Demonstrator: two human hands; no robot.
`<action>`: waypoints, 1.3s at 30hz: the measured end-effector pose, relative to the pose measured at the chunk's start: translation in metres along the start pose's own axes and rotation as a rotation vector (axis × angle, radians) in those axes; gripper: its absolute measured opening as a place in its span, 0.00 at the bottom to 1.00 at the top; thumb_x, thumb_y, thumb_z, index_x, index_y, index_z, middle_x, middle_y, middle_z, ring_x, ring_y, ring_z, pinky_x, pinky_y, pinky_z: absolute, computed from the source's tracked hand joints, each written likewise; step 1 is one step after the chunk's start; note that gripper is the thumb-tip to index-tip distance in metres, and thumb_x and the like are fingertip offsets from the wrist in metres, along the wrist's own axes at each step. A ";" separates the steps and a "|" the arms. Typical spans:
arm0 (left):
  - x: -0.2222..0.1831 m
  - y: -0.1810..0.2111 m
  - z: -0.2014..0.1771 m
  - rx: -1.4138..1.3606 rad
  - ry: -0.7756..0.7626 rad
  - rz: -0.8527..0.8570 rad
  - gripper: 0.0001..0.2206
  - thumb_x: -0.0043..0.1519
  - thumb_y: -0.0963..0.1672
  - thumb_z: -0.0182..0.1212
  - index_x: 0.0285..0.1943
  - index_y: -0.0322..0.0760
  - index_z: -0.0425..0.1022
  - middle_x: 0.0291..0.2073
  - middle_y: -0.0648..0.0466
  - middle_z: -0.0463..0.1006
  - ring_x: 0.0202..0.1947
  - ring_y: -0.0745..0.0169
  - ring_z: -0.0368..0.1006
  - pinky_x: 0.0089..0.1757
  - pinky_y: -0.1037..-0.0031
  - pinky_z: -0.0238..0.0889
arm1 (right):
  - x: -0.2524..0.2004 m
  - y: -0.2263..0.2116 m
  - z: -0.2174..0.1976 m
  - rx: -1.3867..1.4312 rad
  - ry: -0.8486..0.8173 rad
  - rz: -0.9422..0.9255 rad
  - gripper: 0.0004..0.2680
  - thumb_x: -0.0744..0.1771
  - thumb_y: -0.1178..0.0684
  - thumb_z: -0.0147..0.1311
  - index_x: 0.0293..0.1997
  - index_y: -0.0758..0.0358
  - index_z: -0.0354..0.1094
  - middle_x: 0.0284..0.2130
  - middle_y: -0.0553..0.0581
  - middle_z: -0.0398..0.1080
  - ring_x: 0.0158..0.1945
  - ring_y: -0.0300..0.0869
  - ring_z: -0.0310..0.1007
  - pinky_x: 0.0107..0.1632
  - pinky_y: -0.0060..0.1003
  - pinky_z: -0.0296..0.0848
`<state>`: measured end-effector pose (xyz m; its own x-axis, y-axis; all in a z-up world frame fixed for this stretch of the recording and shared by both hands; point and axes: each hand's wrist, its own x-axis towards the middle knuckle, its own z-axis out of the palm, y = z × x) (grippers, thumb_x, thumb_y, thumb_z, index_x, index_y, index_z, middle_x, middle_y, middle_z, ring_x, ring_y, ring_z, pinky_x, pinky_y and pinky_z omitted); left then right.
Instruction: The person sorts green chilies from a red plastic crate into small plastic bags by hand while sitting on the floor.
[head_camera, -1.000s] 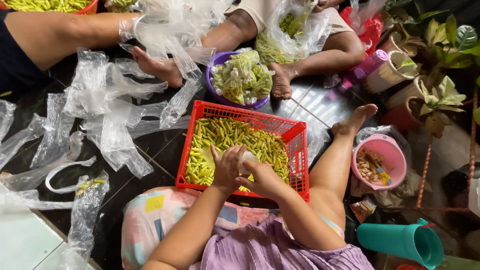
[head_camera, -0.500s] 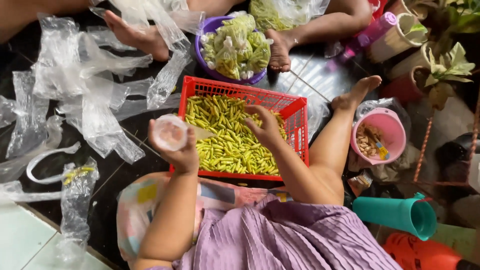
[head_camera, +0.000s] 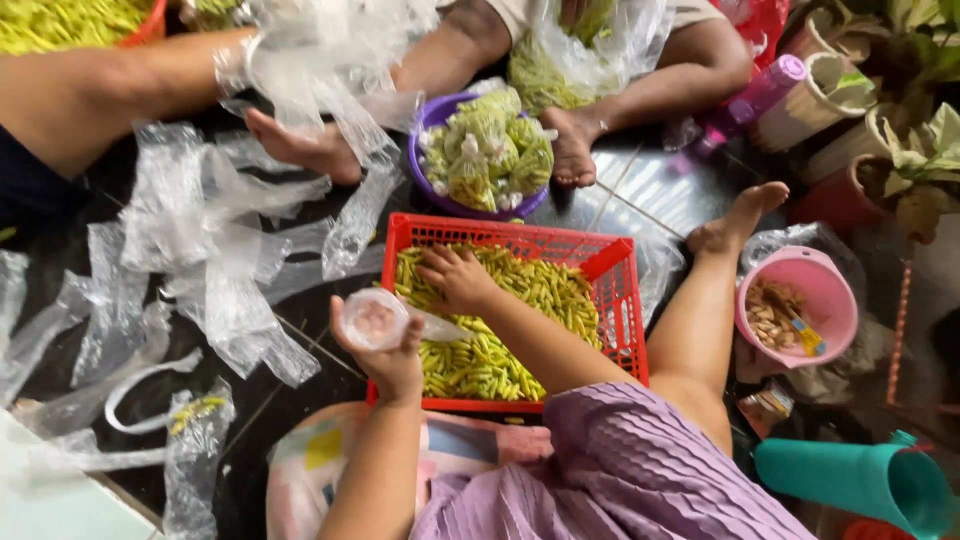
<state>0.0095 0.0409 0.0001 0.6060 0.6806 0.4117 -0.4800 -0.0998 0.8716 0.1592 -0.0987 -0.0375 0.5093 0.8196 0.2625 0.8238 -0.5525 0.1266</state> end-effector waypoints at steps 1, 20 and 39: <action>0.001 0.004 0.002 -0.003 -0.003 0.012 0.54 0.50 0.50 0.80 0.80 0.38 0.41 0.68 0.40 0.54 0.59 0.49 0.68 0.54 0.52 0.72 | -0.001 0.000 0.000 -0.005 0.012 0.000 0.32 0.56 0.31 0.63 0.66 0.42 0.62 0.63 0.57 0.64 0.68 0.53 0.61 0.57 0.56 0.65; -0.005 0.008 0.016 -0.030 -0.069 -0.196 0.50 0.45 0.46 0.83 0.77 0.36 0.54 0.51 0.41 0.73 0.49 0.53 0.73 0.46 0.53 0.77 | -0.014 0.003 0.024 -0.074 0.077 0.036 0.27 0.50 0.27 0.60 0.47 0.47 0.68 0.47 0.55 0.65 0.54 0.59 0.66 0.44 0.57 0.66; -0.011 -0.008 0.025 -0.298 -0.076 -0.499 0.54 0.39 0.35 0.83 0.78 0.43 0.55 0.55 0.50 0.70 0.53 0.61 0.69 0.55 0.58 0.71 | -0.048 -0.006 0.046 -0.024 -0.403 0.177 0.24 0.55 0.32 0.59 0.54 0.42 0.63 0.44 0.51 0.64 0.46 0.53 0.70 0.40 0.51 0.68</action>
<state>0.0226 0.0165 -0.0046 0.8431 0.5378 -0.0021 -0.2758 0.4356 0.8568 0.1413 -0.1284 -0.0946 0.7023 0.7031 -0.1116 0.7116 -0.6891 0.1369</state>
